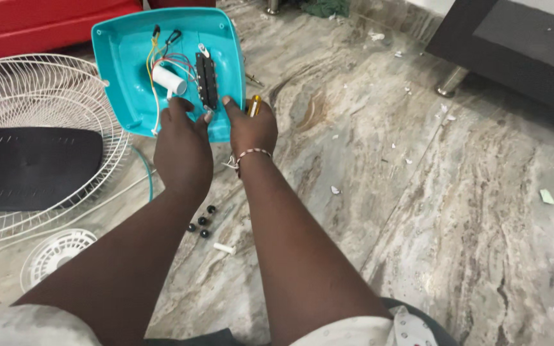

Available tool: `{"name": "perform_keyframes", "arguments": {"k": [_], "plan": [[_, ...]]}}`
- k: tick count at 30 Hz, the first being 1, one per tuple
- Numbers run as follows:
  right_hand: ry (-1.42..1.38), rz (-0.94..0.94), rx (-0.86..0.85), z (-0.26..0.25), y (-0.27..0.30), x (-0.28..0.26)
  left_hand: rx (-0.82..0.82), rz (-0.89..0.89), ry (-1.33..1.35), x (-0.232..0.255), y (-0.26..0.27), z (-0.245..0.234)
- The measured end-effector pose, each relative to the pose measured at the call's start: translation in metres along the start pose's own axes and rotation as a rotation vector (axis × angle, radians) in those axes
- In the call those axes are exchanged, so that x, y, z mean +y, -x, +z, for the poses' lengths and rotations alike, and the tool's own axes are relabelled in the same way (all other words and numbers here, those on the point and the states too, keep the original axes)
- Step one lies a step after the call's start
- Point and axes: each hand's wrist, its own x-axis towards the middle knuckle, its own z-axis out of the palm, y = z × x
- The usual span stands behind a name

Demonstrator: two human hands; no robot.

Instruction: The person disassembles a teal pedestal fan, removes the motor, and uses a screwdriver to adjust internal wiring and components. They then reattach the motor and secure the fan's rear housing.

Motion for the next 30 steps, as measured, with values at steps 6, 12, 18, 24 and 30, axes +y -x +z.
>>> {"name": "perform_keyframes", "arguments": {"k": [6,12,18,24,30], "plan": [[0.083,0.008,0.056,-0.002,0.003,-0.006,-0.172,0.137,-0.195,0.014,-0.012,-0.015],[0.164,0.058,0.037,-0.006,0.010,-0.010,-0.392,0.152,-0.400,0.019,-0.025,-0.017],[0.215,0.021,0.021,-0.011,0.014,-0.011,-0.430,0.112,-0.360,0.015,-0.019,-0.015],[0.297,-0.038,-0.051,-0.012,0.016,-0.002,-0.319,-0.053,-0.200,-0.014,-0.005,0.005],[0.314,-0.066,-0.082,-0.015,0.018,0.000,-0.426,-0.167,0.225,-0.046,0.014,0.012]]}}
